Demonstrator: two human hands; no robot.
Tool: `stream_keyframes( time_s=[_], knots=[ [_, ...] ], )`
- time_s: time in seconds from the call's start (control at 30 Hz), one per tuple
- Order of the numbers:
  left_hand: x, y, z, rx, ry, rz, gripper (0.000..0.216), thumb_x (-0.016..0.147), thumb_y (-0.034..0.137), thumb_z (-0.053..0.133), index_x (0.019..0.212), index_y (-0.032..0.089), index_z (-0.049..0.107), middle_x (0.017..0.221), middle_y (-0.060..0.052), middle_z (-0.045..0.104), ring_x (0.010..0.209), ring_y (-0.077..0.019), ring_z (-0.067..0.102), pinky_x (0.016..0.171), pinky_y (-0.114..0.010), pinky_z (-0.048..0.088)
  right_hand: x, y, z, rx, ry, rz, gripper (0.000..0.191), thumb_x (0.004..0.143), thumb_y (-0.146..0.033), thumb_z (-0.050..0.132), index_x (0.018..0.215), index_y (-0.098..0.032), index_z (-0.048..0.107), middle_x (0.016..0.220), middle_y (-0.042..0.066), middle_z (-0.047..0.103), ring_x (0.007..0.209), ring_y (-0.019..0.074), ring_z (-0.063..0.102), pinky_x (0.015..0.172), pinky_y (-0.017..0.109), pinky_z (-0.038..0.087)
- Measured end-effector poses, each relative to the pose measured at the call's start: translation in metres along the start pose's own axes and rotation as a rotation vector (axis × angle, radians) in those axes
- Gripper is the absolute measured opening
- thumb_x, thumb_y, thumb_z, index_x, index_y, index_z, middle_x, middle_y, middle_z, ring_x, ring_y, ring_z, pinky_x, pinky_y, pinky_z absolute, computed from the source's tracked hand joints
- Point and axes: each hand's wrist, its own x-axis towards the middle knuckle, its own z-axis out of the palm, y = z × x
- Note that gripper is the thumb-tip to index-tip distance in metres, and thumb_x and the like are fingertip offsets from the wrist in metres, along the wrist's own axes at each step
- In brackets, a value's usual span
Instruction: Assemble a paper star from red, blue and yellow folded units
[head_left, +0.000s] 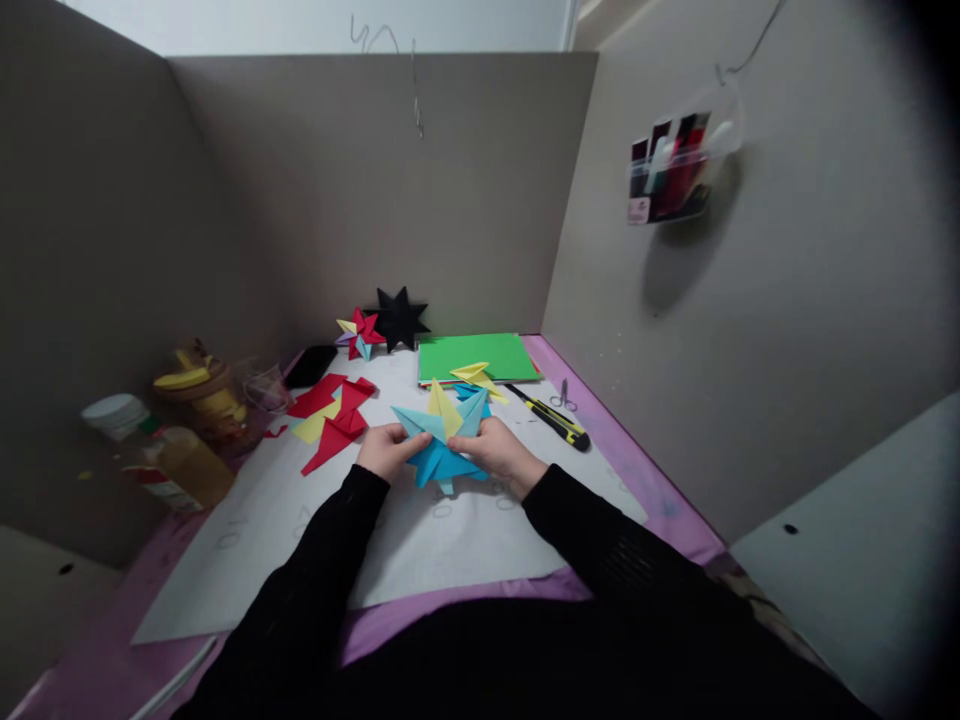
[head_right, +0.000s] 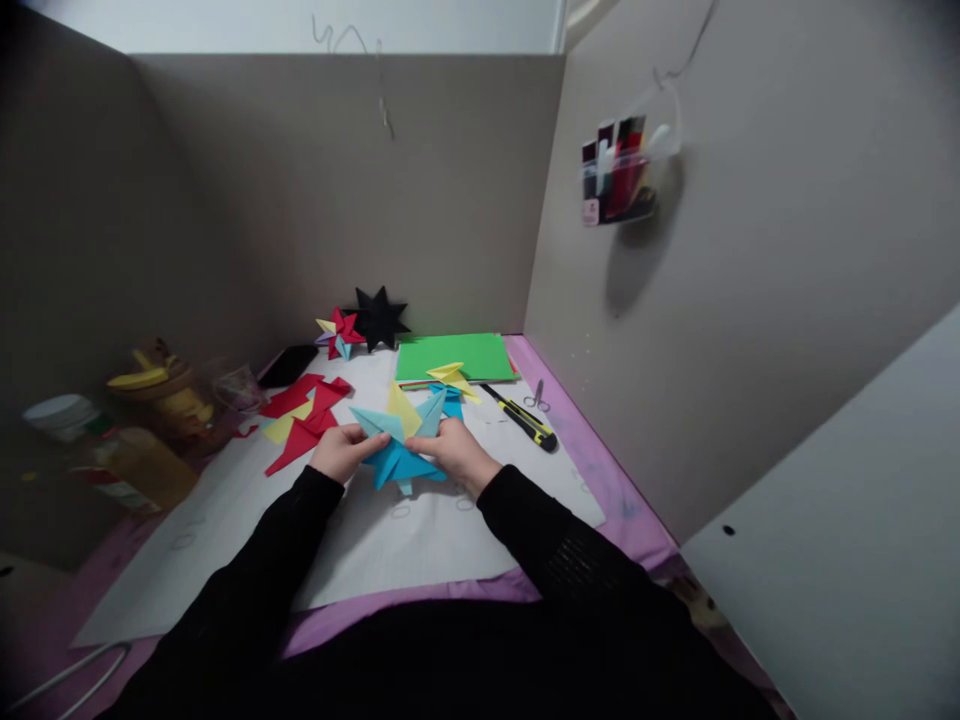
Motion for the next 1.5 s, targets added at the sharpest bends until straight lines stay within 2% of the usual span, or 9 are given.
stream_keyframes(
  time_s=[0.27, 0.37, 0.53, 0.67, 0.9, 1.13, 1.23, 1.33, 1.5],
  knots=[
    [0.002, -0.009, 0.004, -0.040, -0.029, 0.003, 0.040, 0.056, 0.050, 0.074, 0.052, 0.014, 0.055, 0.048, 0.003, 0.052, 0.048, -0.0098, 0.046, 0.046, -0.021, 0.036, -0.003, -0.002, 0.004, -0.032, 0.073, -0.038, 0.049, 0.054, -0.031, 0.080, 0.099, -0.014, 0.066, 0.105, 0.011, 0.069, 0.092, 0.0264, 0.065, 0.085, 0.044, 0.051],
    [0.010, -0.016, 0.002, -0.173, -0.085, 0.045, 0.047, 0.054, 0.046, 0.077, 0.085, 0.012, 0.063, 0.066, -0.002, 0.063, 0.061, -0.0149, 0.057, 0.053, -0.024, 0.043, -0.002, -0.002, 0.000, -0.051, 0.052, -0.066, 0.048, 0.056, -0.030, 0.079, 0.101, -0.016, 0.066, 0.106, 0.010, 0.068, 0.093, 0.0268, 0.065, 0.085, 0.043, 0.051],
    [0.013, -0.018, -0.004, -0.327, 0.000, 0.188, 0.081, 0.059, 0.033, 0.078, 0.127, 0.018, 0.037, 0.092, -0.006, 0.066, 0.058, -0.0090, 0.056, 0.054, -0.022, 0.044, -0.002, -0.002, -0.010, -0.182, -0.055, -0.061, 0.048, 0.061, -0.032, 0.076, 0.105, -0.015, 0.066, 0.108, 0.011, 0.067, 0.097, 0.0276, 0.064, 0.088, 0.046, 0.050],
    [0.010, -0.014, -0.005, -0.346, -0.043, 0.181, 0.084, 0.060, 0.031, 0.078, 0.130, 0.018, 0.033, 0.090, -0.006, 0.066, 0.063, -0.0110, 0.059, 0.058, -0.024, 0.047, -0.003, -0.002, -0.011, -0.230, -0.089, -0.051, 0.046, 0.063, -0.034, 0.075, 0.105, -0.014, 0.066, 0.107, 0.012, 0.068, 0.096, 0.0278, 0.065, 0.090, 0.047, 0.049],
    [0.012, -0.023, 0.002, -0.434, -0.074, 0.047, 0.079, 0.053, 0.033, 0.082, 0.119, 0.016, 0.043, 0.073, 0.001, 0.064, 0.066, -0.0138, 0.062, 0.063, -0.027, 0.050, 0.003, 0.004, -0.010, -0.060, 0.121, -0.102, 0.052, 0.058, -0.034, 0.078, 0.104, -0.013, 0.066, 0.110, 0.013, 0.067, 0.096, 0.0291, 0.065, 0.087, 0.045, 0.050],
    [0.011, -0.024, 0.007, -0.294, 0.019, 0.007, 0.059, 0.051, 0.039, 0.082, 0.097, 0.015, 0.054, 0.055, 0.003, 0.060, 0.051, -0.0147, 0.059, 0.056, -0.028, 0.049, -0.001, 0.001, 0.002, 0.001, 0.047, -0.124, 0.054, 0.055, -0.032, 0.079, 0.105, -0.015, 0.065, 0.106, 0.011, 0.069, 0.096, 0.0274, 0.065, 0.086, 0.043, 0.051],
    [0.008, -0.022, 0.005, -0.193, 0.077, 0.140, 0.055, 0.057, 0.039, 0.078, 0.099, 0.016, 0.052, 0.070, -0.002, 0.064, 0.063, -0.0178, 0.063, 0.061, -0.031, 0.051, -0.001, -0.001, 0.000, -0.051, 0.082, -0.162, 0.054, 0.056, -0.031, 0.079, 0.105, -0.015, 0.065, 0.108, 0.011, 0.068, 0.096, 0.0266, 0.065, 0.086, 0.041, 0.051],
    [0.005, -0.019, 0.002, 0.091, 0.293, 0.478, 0.048, 0.061, 0.035, 0.075, 0.101, 0.018, 0.053, 0.095, -0.007, 0.062, 0.089, -0.0224, 0.061, 0.076, -0.037, 0.049, -0.001, -0.003, -0.006, -0.135, 0.184, -0.216, 0.048, 0.060, -0.034, 0.076, 0.102, -0.013, 0.066, 0.107, 0.012, 0.068, 0.094, 0.0264, 0.065, 0.086, 0.040, 0.051],
    [0.004, -0.020, 0.001, 0.484, 0.355, 0.768, 0.022, 0.072, 0.030, 0.067, 0.091, 0.019, 0.062, 0.090, -0.007, 0.058, 0.090, -0.0225, 0.056, 0.083, -0.039, 0.044, -0.002, -0.006, -0.009, -0.258, 0.248, -0.260, 0.039, 0.064, -0.034, 0.072, 0.097, -0.012, 0.068, 0.101, 0.012, 0.070, 0.092, 0.0261, 0.066, 0.083, 0.039, 0.052]
  ],
)
